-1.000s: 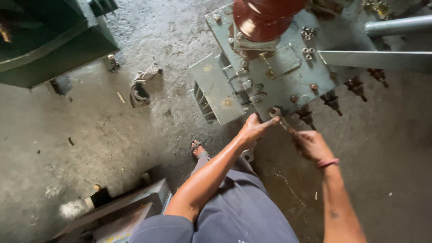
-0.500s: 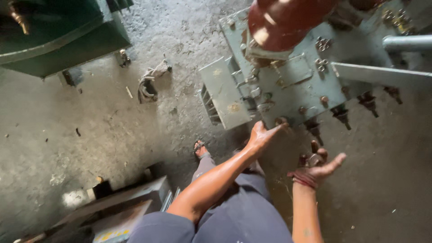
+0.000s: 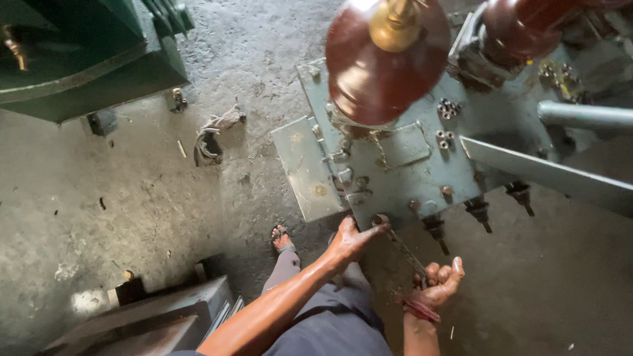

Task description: The person uses two wrenches to tighten bolts on a large electrical insulator mounted on a metal frame. The person repeatedly repositions the wrenches and applies torque to secure the fasteners.

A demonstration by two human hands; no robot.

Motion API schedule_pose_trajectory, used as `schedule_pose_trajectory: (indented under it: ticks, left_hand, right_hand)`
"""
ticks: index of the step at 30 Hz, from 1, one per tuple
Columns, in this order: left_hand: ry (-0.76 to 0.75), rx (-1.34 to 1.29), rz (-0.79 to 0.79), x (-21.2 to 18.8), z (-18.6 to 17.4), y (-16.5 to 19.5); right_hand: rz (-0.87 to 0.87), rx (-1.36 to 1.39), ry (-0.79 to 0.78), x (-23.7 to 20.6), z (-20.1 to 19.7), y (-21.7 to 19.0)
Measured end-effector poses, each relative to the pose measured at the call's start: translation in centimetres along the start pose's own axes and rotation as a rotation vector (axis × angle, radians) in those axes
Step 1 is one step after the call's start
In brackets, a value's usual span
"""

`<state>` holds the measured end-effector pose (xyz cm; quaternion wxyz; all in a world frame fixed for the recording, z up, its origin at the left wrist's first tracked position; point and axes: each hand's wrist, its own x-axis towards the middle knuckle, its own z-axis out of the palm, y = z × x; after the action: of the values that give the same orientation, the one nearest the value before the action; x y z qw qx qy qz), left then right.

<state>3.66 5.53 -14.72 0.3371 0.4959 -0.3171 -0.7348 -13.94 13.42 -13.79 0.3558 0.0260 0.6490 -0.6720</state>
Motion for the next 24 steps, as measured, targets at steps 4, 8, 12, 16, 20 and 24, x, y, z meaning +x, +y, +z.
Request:
schedule_pose_trajectory:
  ticks: [4, 8, 12, 16, 20, 24]
  left_hand:
    - [-0.003, -0.089, -0.108, -0.8, 0.2, -0.1]
    - [-0.008, -0.045, -0.153, -0.9, -0.3, -1.0]
    - [0.021, 0.097, 0.501, 0.8, -0.6, -2.4]
    - [-0.055, -0.081, -0.023, 2.1, -1.0, -3.2]
    - [-0.028, -0.016, 0.255, 1.3, -0.5, -3.8]
    - [0.018, -0.038, 0.15, 0.4, 0.0, -3.4]
  right_hand:
    - [-0.06, 0.078, 0.027, -1.3, -0.9, -0.1]
    - [0.06, 0.118, 0.092, -2.3, -1.2, 0.5]
    - [-0.195, 0.17, 0.241, 0.9, 1.1, -0.7]
    - [-0.028, -0.045, -0.199, 6.1, 3.8, -4.6]
    - [-0.218, -0.163, -0.293, 8.6, 7.1, -5.3]
    - [-0.32, -0.34, -0.414, 8.6, 10.8, -6.0]
